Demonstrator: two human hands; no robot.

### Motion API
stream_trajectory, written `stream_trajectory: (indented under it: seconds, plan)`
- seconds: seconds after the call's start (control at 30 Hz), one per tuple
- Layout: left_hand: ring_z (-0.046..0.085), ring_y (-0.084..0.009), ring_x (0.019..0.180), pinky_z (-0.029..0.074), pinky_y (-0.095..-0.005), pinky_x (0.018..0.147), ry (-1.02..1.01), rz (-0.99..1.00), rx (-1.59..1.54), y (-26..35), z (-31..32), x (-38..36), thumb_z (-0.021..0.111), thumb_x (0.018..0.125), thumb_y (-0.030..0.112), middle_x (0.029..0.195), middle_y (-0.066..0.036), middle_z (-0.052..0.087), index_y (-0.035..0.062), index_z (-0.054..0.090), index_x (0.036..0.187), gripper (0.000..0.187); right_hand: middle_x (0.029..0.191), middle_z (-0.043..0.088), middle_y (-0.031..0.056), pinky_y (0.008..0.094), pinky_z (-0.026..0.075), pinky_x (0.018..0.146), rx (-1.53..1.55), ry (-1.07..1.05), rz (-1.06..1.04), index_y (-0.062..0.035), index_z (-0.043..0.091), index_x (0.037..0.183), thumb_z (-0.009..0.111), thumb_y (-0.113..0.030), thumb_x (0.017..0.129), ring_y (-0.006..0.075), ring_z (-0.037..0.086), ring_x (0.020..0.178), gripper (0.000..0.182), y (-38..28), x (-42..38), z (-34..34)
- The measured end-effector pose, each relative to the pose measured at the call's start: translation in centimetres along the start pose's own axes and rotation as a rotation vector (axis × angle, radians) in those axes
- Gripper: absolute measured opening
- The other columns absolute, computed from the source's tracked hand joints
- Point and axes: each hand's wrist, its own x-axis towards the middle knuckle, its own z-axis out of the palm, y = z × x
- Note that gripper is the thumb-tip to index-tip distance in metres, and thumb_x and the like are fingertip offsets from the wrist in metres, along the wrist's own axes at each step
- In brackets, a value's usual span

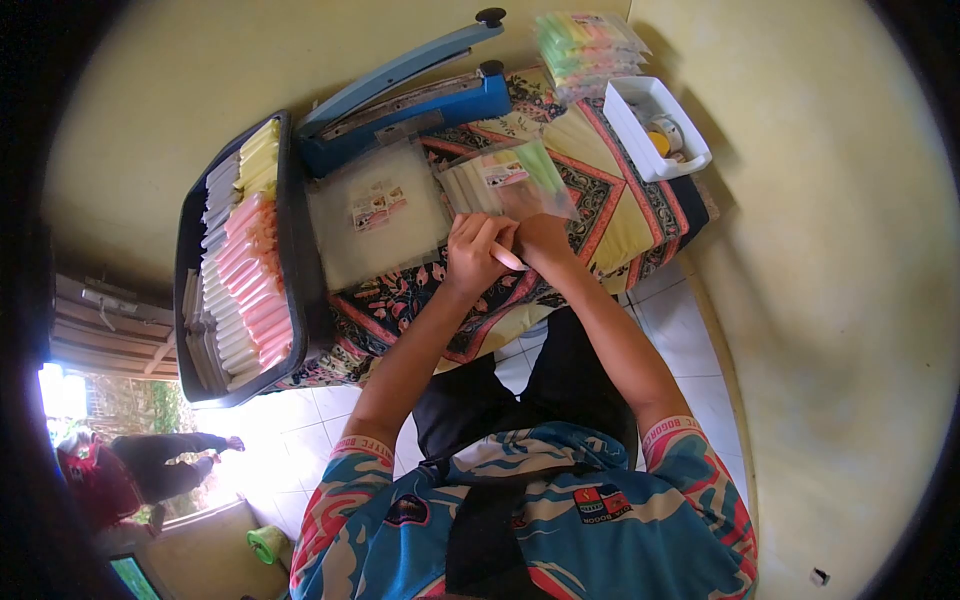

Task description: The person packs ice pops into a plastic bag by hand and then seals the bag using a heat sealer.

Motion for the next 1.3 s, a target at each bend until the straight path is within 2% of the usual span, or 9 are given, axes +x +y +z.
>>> stream_trajectory:
  seconds: [0.1, 0.23, 0.5, 0.7, 0.8, 0.9, 1.0, 1.2, 1.3]
  plan:
    - [0.057, -0.0242, 0.067, 0.041, -0.0348, 0.065, -0.007, -0.003, -0.03, -0.1, 0.0, -0.1, 0.073, 0.064, 0.001, 0.07, -0.005, 0.058, 0.0072, 0.062, 0.08, 0.021, 0.13, 0.05, 0.0187, 0.0446, 0.039, 0.095, -0.092, -0.05, -0.042, -0.0059, 0.044, 0.134, 0.052, -0.024, 0.084, 0.0339, 0.047, 0.121, 0.054, 1.4, -0.3, 2.5]
    - [0.058, -0.0244, 0.068, 0.042, -0.0347, 0.066, -0.006, 0.003, -0.03, -0.2, 0.0, -0.2, 0.073, 0.063, 0.001, 0.072, -0.005, 0.059, 0.0078, 0.063, 0.081, 0.022, 0.101, 0.066, 0.0151, 0.041, 0.049, 0.07, -0.231, -0.2, -0.004, -0.0088, 0.061, 0.111, 0.054, -0.029, 0.081, 0.0294, 0.066, 0.087, 0.037, 1.2, -0.1, 1.3]
    - [0.058, -0.0249, 0.068, 0.043, -0.035, 0.066, -0.01, -0.007, -0.026, -0.2, 0.0, -0.2, 0.072, 0.064, 0.001, 0.071, -0.005, 0.059, 0.0074, 0.063, 0.08, 0.02, 0.111, 0.063, 0.0135, 0.0409, 0.049, 0.074, -0.119, 0.158, -0.133, -0.0097, 0.051, 0.126, 0.057, -0.027, 0.078, 0.0307, 0.064, 0.093, 0.052, -0.1, 0.8, -0.2]
    - [0.059, -0.025, 0.069, 0.042, -0.0352, 0.067, -0.014, -0.006, -0.018, -0.1, -0.1, -0.2, 0.072, 0.064, 0.001, 0.072, -0.006, 0.06, 0.0071, 0.063, 0.08, 0.02, 0.115, 0.059, 0.0179, 0.0417, 0.05, 0.074, -0.061, 0.014, -0.082, -0.008, 0.049, 0.127, 0.057, -0.027, 0.08, 0.0351, 0.061, 0.099, 0.052, -0.4, 0.3, -1.1]
    - [0.059, -0.0251, 0.069, 0.042, -0.0352, 0.066, -0.011, -0.01, -0.013, -0.2, 0.0, -0.2, 0.072, 0.063, 0.001, 0.073, -0.006, 0.06, 0.0071, 0.063, 0.081, 0.02, 0.107, 0.061, 0.0172, 0.042, 0.051, 0.073, 0.065, -0.135, 0.033, -0.0035, 0.057, 0.115, 0.058, -0.019, 0.081, 0.0345, 0.063, 0.089, 0.037, -0.6, 0.0, -1.7]
    - [0.059, -0.0252, 0.069, 0.042, -0.0352, 0.066, -0.017, -0.009, -0.015, -0.4, 0.0, -0.3, 0.072, 0.063, 0.002, 0.072, -0.006, 0.059, 0.0071, 0.064, 0.081, 0.02, 0.096, 0.065, 0.0152, 0.0405, 0.051, 0.067, 0.367, 0.204, -0.034, 0.0007, 0.064, 0.099, 0.06, -0.008, 0.081, 0.0317, 0.065, 0.075, 0.02, -0.6, -1.4, -1.5]
    - [0.058, -0.0251, 0.068, 0.042, -0.0352, 0.065, -0.022, -0.009, -0.012, -0.2, -0.2, 0.0, 0.073, 0.064, 0.003, 0.07, -0.006, 0.058, 0.007, 0.064, 0.081, 0.02, 0.101, 0.064, 0.0188, 0.0392, 0.052, 0.07, 0.343, 0.044, 0.015, 0.0004, 0.053, 0.117, 0.061, 0.004, 0.075, 0.0328, 0.064, 0.085, 0.043, -1.3, -3.7, -4.9]
    - [0.057, -0.0244, 0.067, 0.041, -0.0353, 0.064, -0.054, 0.024, -0.019, -0.1, -0.2, 0.1, 0.074, 0.062, 0.004, 0.069, -0.005, 0.056, 0.0064, 0.063, 0.081, 0.021, 0.089, 0.067, 0.0118, 0.0259, 0.052, 0.068, 0.881, 0.028, 0.228, -0.0012, 0.059, 0.108, 0.065, 0.004, 0.079, 0.0165, 0.067, 0.076, 0.031, -4.3, -5.6, -8.2]
    - [0.057, -0.0239, 0.067, 0.04, -0.0355, 0.064, -0.072, 0.019, -0.038, 0.1, -0.4, 0.3, 0.074, 0.062, 0.006, 0.068, -0.005, 0.056, 0.0064, 0.063, 0.08, 0.021, 0.085, 0.066, 0.0089, 0.026, 0.052, 0.068, 0.849, 0.012, 0.163, 0.0006, 0.059, 0.106, 0.07, 0.0, 0.078, 0.0131, 0.066, 0.076, 0.03, -4.3, -5.5, -7.5]
